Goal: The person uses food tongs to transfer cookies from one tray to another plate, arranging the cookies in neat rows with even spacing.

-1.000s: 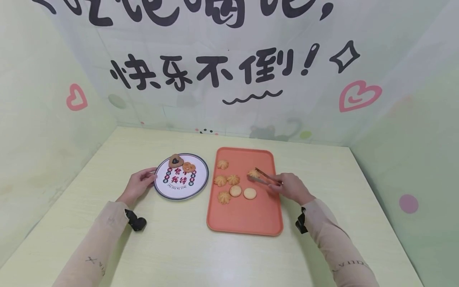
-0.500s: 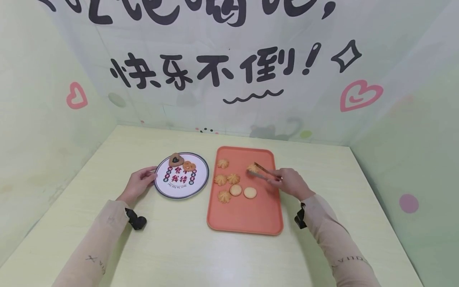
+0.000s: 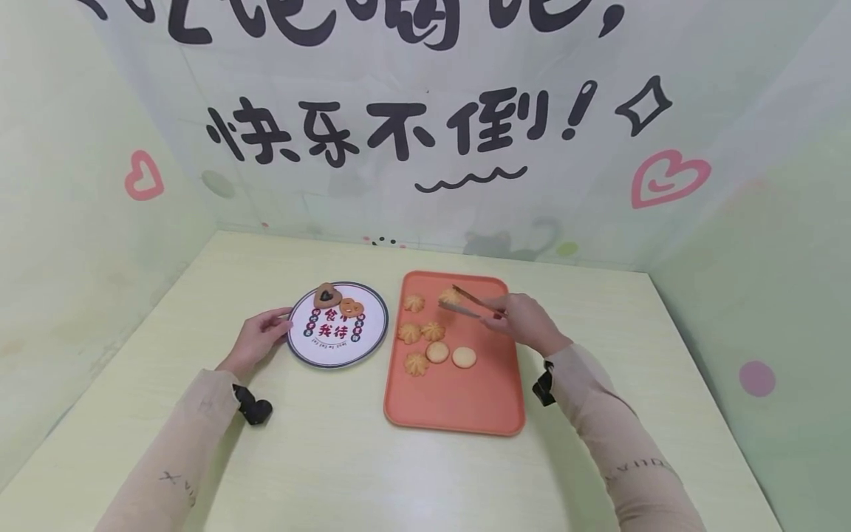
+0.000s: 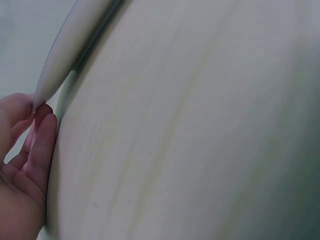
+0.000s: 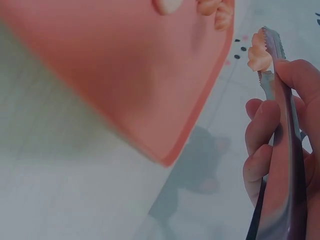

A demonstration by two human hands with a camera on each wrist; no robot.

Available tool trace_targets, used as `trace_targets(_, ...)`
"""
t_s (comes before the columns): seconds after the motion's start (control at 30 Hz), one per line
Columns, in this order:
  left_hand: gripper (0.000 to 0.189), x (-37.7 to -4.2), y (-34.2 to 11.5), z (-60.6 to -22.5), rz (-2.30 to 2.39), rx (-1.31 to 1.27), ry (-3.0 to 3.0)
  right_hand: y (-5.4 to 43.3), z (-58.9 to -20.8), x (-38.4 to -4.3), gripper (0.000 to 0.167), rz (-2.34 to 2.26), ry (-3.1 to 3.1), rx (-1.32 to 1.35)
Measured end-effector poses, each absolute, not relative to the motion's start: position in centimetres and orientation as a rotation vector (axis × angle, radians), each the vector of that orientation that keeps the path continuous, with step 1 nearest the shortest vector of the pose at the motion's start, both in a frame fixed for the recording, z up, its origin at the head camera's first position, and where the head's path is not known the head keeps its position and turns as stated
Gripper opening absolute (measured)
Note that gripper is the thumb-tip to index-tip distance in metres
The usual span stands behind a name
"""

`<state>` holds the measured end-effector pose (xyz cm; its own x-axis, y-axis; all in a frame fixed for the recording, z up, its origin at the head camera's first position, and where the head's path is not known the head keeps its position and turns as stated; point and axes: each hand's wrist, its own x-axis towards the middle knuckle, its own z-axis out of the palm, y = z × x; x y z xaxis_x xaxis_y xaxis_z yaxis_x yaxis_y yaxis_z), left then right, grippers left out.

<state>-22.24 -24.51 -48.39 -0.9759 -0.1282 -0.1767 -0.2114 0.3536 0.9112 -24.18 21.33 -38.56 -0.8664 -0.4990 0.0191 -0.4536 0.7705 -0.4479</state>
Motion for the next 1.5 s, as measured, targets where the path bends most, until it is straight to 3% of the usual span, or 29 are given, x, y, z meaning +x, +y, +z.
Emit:
trace_targets(0.3, 0.040, -22.2, -24.5, -48.3, 1.715, -0.318, 2.529, 17.4, -37.6, -24.8, 0.039, -0.731, 2.802, -0.859)
trace_targets(0.63, 0.041, -22.3, -24.5, -48.3, 1.727, -0.319, 2.513, 12.8, -38.9, -25.3, 0.042, -0.616, 2.780, -1.064)
trace_targets(1.07, 0.040, -22.4, -24.5, -48.4, 1.727, -0.301, 2.525, 8.8, -40.6, -25.9, 0.034, -0.484, 2.721, -1.013)
trace_targets(1.5, 0.041, -22.3, -24.5, -48.6, 1.715, -0.321, 2.514, 7.7, -40.7, -25.9, 0.039, -0.386, 2.706, -1.004)
